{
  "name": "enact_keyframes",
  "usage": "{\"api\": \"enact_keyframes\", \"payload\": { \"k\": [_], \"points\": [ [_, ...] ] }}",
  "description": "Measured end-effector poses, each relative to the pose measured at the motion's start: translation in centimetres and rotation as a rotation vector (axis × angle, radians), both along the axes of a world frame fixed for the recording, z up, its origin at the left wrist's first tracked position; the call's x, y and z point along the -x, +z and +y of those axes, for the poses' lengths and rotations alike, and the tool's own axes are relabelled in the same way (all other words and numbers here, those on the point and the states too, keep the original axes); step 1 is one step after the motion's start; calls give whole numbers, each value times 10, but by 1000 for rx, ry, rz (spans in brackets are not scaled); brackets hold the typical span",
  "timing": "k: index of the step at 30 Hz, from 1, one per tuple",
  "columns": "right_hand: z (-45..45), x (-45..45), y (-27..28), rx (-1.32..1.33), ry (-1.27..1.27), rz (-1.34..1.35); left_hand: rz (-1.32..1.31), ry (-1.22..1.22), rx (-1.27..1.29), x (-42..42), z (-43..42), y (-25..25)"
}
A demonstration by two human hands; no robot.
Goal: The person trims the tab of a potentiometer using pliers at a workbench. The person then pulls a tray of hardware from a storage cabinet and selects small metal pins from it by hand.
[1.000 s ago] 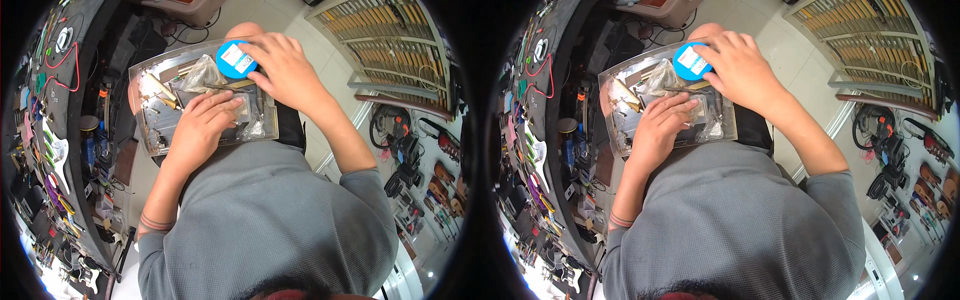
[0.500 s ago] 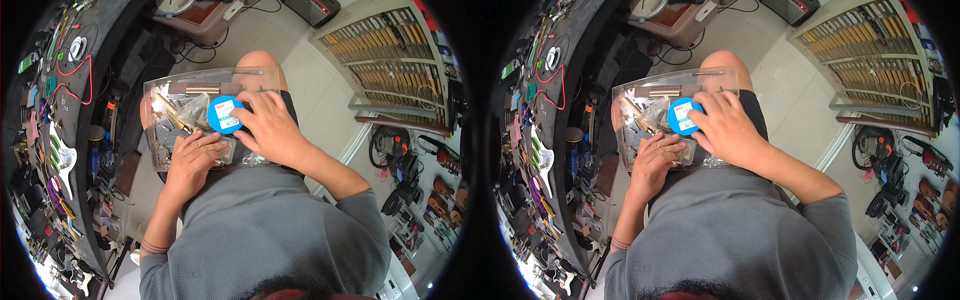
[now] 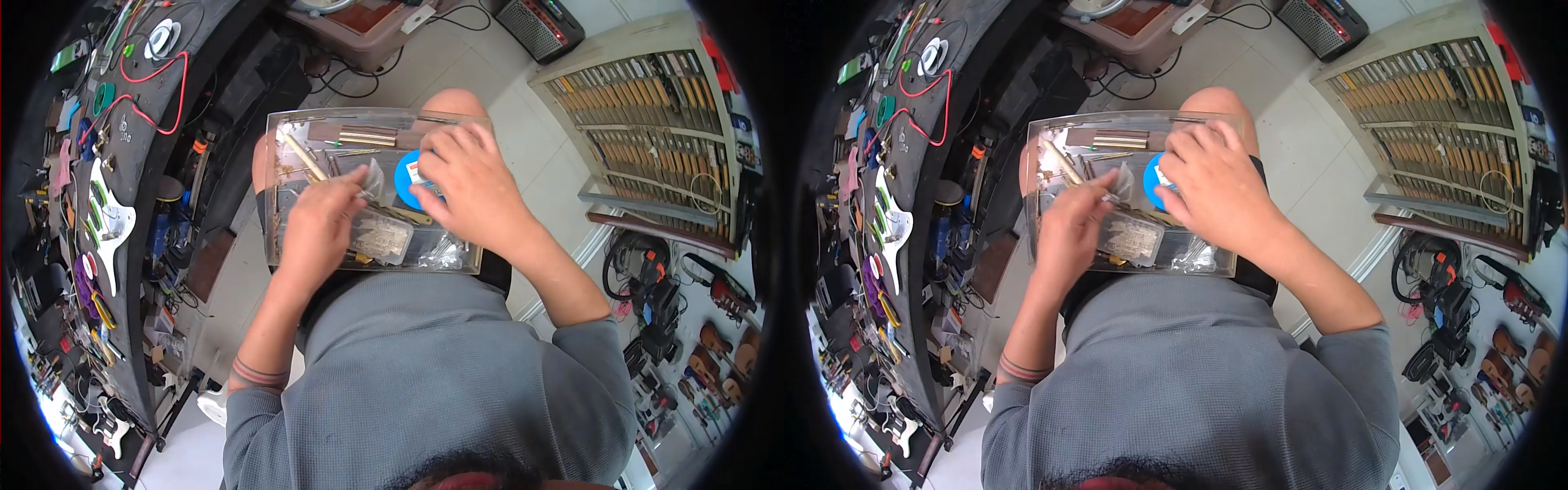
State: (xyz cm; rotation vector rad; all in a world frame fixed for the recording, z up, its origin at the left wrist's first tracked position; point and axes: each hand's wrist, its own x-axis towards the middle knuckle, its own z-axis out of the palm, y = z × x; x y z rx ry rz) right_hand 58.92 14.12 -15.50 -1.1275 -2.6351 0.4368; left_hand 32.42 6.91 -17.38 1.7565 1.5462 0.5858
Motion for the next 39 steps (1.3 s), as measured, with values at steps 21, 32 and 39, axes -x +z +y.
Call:
{"api": "enact_keyframes", "payload": {
  "k": [21,32,39],
  "points": [
    [0,48,-18,18,92,52,-229,-42,-224,26,-34,7],
    [75,35,-34,120,-79,70,-351,622,-250,98,-77,-19],
    [143,66,-80,857,163,60,-511,806,-151,107,-113,-40]
  ]
}}
